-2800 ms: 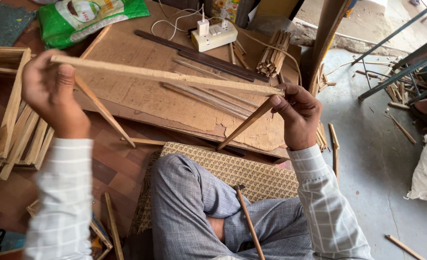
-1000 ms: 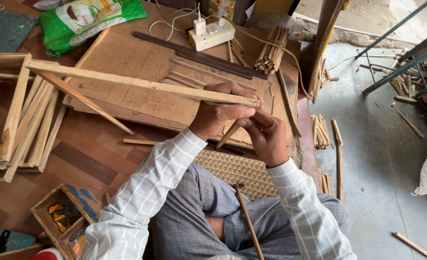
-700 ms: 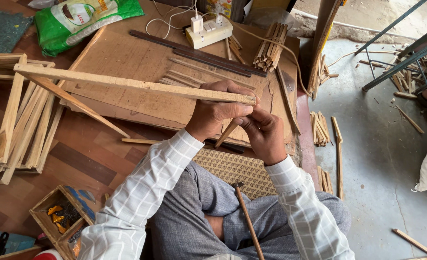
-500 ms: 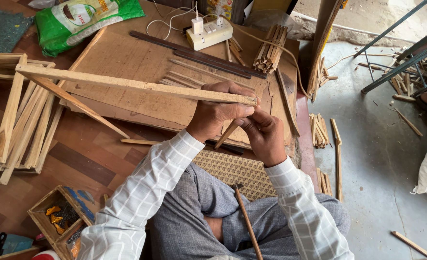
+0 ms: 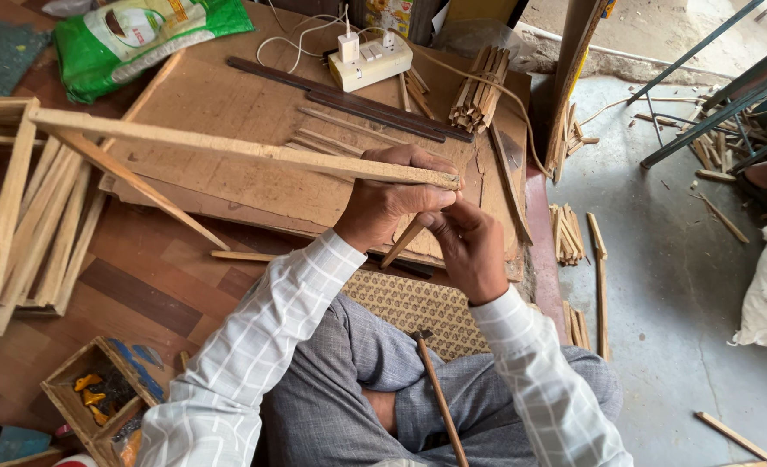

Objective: The person sits on a mat and repeatedly picks up thin wooden sticks, places a nail on the end, and taps it with a hammer to shape or split the tip. Finished sticks are placed on the floor beside them.

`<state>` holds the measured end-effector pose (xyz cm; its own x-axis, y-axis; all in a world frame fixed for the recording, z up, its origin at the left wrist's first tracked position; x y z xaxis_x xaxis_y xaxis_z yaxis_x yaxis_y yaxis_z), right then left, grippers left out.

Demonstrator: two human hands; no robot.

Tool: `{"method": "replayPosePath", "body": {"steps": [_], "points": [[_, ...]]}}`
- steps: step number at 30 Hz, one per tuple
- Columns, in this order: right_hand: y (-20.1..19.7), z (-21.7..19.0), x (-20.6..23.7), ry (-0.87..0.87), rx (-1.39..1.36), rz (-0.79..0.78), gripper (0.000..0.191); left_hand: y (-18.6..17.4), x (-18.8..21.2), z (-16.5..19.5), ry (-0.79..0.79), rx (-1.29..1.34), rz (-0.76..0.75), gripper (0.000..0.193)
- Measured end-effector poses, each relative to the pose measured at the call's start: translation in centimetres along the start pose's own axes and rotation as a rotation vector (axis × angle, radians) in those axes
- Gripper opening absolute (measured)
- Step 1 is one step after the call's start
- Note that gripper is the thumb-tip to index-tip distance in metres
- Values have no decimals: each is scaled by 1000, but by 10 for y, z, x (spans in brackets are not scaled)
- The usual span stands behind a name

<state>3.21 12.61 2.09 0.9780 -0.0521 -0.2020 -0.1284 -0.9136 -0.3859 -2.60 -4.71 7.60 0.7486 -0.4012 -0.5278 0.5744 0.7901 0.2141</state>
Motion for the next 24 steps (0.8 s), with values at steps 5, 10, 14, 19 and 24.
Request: {"method": "replayPosePath", "body": {"steps": [5, 10, 14, 19, 24], "points": [[9, 65, 74, -122, 355, -73, 46, 3, -3, -3, -32, 173, -19, 16], [27, 132, 230, 34, 628, -164, 76, 4, -7, -8, 20, 103, 16, 15], [12, 157, 268, 1072, -179, -107, 48, 4, -8, -9, -1, 157, 29, 16], [-43, 82, 226, 590, -194, 196, 35, 7, -9, -9, 46, 187, 26, 18], [-118, -11, 157, -144, 443, 336, 34, 7, -8, -8, 15, 188, 37, 14]]}}
Point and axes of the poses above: each hand's wrist, its own x-axis away from the middle knuckle, its own y-axis out of the palm, z = x × y, the point moved 1 cm from there along -x, towards the middle knuckle, and after that the axes turned 3 degrees about y, right-handed, at the moved point
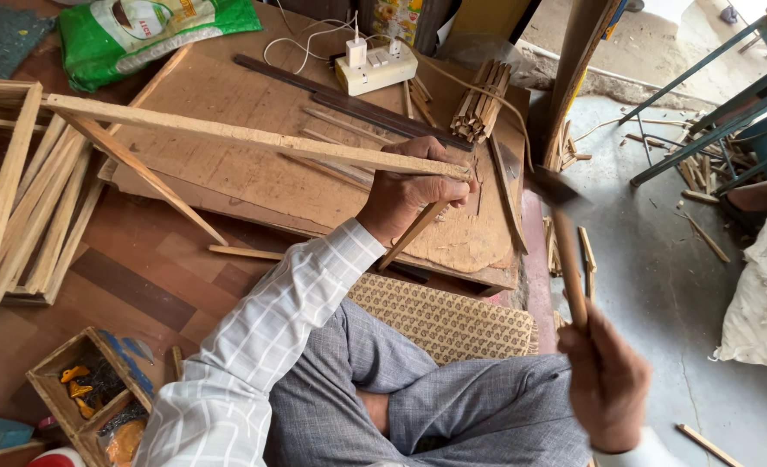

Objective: The person sits on a mat and repeatedly picks up thin wooden sticks, places a nail on the end, and taps it with a hammer to shape or split the tip. Finished sticks are placed on the floor beside them.

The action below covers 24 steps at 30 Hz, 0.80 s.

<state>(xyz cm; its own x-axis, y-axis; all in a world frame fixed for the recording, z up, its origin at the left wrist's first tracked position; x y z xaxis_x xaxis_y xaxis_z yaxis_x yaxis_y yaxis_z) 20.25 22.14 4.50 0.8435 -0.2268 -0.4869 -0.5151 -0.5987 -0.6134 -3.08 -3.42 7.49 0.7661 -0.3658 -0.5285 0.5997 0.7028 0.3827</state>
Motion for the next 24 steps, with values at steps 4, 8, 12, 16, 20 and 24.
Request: {"method": "replayPosePath", "body": {"steps": [4, 8, 12, 16, 20, 24], "points": [[-36, -26, -29, 72, 56, -72, 32, 1, -3, -5, 36, 34, -16, 14], [-49, -52, -49, -25, 158, -32, 30, -3, -3, -6, 26, 13, -6, 13], [-47, -81, -63, -126, 295, -241, 36, -4, -4, -7, 32, 11, -26, 14], [-48, -91, -64, 57, 74, 16, 32, -3, -6, -11, 34, -19, -5, 12], [-44, -80, -64, -23, 186, -112, 33, -3, -6, -10, 68, 27, -14, 11], [-43, -67, -63, 95, -64, 28, 31, -8, -1, -4, 73, 21, -11, 11]]}}
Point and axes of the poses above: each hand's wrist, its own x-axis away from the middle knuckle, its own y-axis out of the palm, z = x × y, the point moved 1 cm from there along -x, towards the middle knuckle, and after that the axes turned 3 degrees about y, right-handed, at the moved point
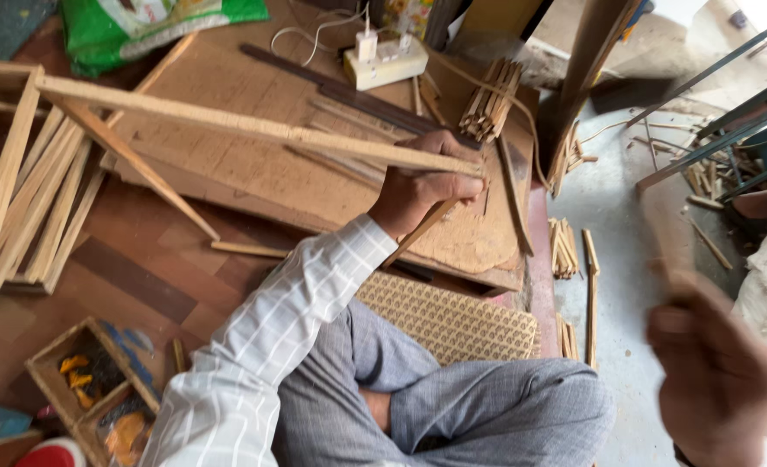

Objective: The person sits on a mat and repeatedly picks up thin wooden sticks, places a nail on the end, and taps it with a hammer to shape or split the tip. Finished sticks are placed on the floor beside them.

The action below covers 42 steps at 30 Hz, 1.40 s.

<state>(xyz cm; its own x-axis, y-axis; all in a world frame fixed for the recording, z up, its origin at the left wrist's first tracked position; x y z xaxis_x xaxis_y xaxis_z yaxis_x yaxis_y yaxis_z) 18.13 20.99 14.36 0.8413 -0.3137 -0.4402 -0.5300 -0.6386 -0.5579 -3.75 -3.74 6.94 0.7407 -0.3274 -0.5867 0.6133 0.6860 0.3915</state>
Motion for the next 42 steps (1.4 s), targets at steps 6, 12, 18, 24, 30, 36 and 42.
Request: {"method": "replayPosePath", "body": {"steps": [6, 12, 18, 24, 30, 36, 42], "points": [[6, -9, -3, -39, 221, -225, 32, -2, -1, -3, -8, -51, 11, 15], [9, -23, -7, -128, 25, -265, 29, 0, -3, -9, 18, -93, 31, 17], [5, -12, -5, 20, 245, -2, 33, 1, 0, -6, 13, -75, 42, 14], [7, 3, -5, -98, 93, -93, 30, 2, -3, -10, 23, -14, 27, 16], [6, 69, 12, -39, 264, -203, 32, -4, 7, -20, 42, -68, 8, 21], [82, 146, 123, 1050, -335, -371, 36, -12, 43, -53, 98, -575, 49, 36], [162, 185, 231, 1242, -567, -653, 32, -27, 54, -85, -52, -711, -7, 30]]}}
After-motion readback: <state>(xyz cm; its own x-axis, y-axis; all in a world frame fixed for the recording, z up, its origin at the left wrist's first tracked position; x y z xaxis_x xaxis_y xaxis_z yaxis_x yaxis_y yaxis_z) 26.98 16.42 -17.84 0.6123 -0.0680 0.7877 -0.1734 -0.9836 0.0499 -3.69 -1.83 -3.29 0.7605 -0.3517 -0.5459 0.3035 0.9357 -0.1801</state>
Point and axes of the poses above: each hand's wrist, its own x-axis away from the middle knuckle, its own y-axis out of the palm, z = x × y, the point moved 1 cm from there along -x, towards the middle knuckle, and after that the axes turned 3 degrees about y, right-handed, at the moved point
